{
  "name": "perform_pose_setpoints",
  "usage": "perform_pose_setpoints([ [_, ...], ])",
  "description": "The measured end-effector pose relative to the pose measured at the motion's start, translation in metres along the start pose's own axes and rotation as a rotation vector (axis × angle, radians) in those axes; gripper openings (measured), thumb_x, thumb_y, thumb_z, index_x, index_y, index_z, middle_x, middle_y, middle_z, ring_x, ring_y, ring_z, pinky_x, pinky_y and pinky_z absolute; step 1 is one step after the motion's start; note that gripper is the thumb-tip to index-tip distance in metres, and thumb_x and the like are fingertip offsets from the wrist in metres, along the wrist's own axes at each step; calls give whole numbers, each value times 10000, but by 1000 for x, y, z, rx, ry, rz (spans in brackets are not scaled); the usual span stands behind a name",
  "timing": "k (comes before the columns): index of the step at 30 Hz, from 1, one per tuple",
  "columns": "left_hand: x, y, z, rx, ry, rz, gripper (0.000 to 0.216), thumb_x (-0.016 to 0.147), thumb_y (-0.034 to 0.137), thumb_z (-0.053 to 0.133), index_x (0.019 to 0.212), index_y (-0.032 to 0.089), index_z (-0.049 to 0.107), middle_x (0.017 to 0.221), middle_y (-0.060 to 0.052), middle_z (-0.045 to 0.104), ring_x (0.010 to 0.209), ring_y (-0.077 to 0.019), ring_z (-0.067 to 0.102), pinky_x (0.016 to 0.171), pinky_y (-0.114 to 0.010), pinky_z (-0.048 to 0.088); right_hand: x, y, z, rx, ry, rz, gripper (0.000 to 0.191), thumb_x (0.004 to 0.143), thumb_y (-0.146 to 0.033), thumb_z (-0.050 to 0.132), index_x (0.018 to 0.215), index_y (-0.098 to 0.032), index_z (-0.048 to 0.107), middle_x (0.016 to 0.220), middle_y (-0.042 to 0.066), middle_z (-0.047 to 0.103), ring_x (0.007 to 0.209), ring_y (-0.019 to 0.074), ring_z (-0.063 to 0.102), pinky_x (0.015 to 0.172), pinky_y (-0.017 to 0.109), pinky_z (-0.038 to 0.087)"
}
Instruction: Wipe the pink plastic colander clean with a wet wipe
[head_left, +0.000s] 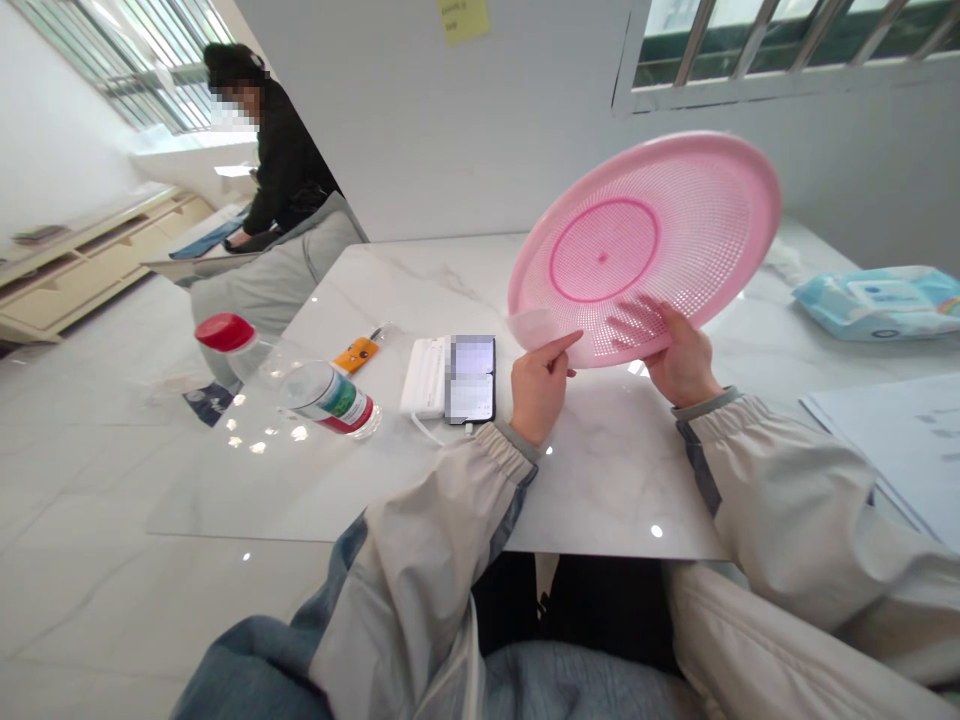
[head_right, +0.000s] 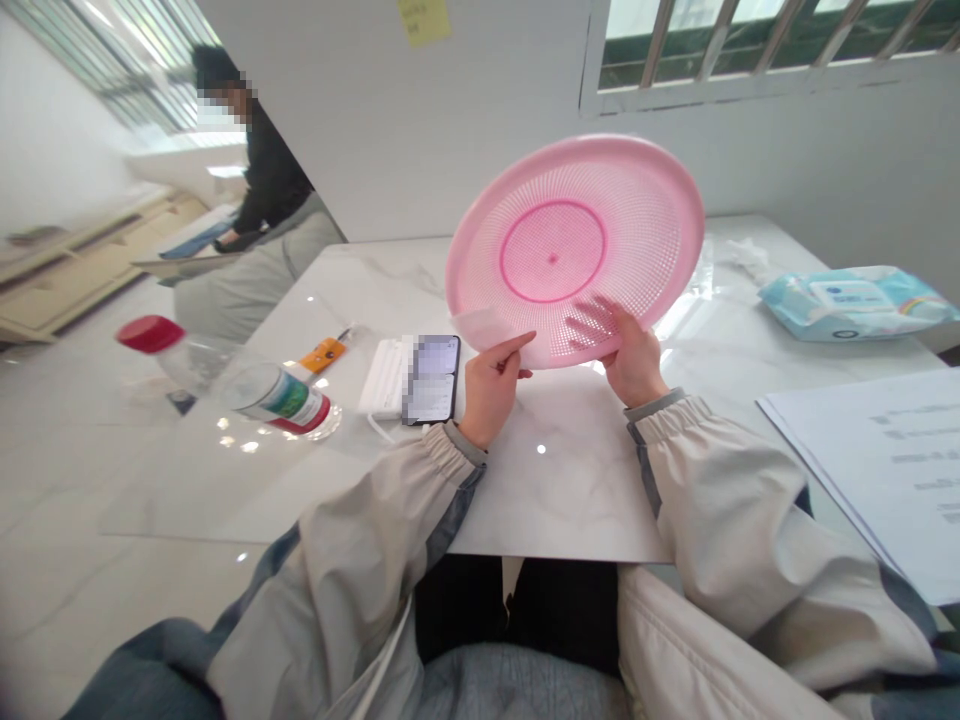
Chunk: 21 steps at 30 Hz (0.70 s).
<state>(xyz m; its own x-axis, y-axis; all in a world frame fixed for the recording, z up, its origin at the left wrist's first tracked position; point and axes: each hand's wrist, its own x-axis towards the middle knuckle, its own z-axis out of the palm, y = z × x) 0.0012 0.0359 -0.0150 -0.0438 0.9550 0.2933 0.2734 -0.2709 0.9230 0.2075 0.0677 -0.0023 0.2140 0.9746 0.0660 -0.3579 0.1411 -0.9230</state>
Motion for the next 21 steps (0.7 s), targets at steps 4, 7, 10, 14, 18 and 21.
perform_pose_setpoints([
  [4, 1, -1, 2, -62, 10, -15, 410, 1040, 83, 566, 1238, 281, 865, 775, 21, 790, 733, -137, 807, 772, -240, 625, -5, -1, 4, 32, -52, 31, 358, 988, -573, 735, 1231, -313, 770, 1393, 68, 804, 1299, 370, 783, 1104, 632, 651],
  [7, 2, 1, 3, -109, 11, -29, 343, 1045, 126, 598, 1223, 255, 861, 775, 20, 788, 723, -142, 814, 749, -232, 621, -9, -1, 8, 71, -100, 81, 371, 989, -566, 742, 1276, -330, 755, 1419, 50, 796, 1341, 357, 763, 1174, 626, 611],
  [10, 2, 5, 3, -144, 14, -66, 302, 1048, 175, 622, 1235, 235, 851, 827, 7, 812, 707, -142, 813, 718, -228, 621, -13, -2, 11, 86, -150, 135, 402, 983, -576, 758, 1312, -345, 737, 1443, 42, 786, 1391, 349, 733, 1225, 617, 574],
  [14, 3, 9, 2, -166, 18, -102, 278, 1025, 176, 644, 1191, 215, 864, 852, -7, 830, 697, -145, 805, 702, -236, 616, -17, -5, 14, 97, -217, 149, 457, 954, -596, 795, 1346, -375, 714, 1480, 21, 767, 1422, 345, 712, 1250, 623, 553],
  [18, 2, 9, 1, -139, 43, -58, 282, 1006, 162, 655, 1168, 219, 879, 675, 28, 752, 671, -136, 756, 769, -251, 608, -18, -6, 17, 101, -222, 131, 479, 924, -567, 830, 1346, -376, 708, 1466, 21, 773, 1419, 348, 712, 1243, 641, 558],
  [21, 3, 7, -1, -115, 54, -35, 294, 1008, 160, 649, 1175, 228, 882, 649, 35, 720, 643, -131, 701, 751, -256, 585, -15, -7, 15, 54, -184, 89, 453, 878, -484, 864, 1290, -349, 732, 1404, 38, 801, 1436, 357, 698, 1246, 635, 554],
])
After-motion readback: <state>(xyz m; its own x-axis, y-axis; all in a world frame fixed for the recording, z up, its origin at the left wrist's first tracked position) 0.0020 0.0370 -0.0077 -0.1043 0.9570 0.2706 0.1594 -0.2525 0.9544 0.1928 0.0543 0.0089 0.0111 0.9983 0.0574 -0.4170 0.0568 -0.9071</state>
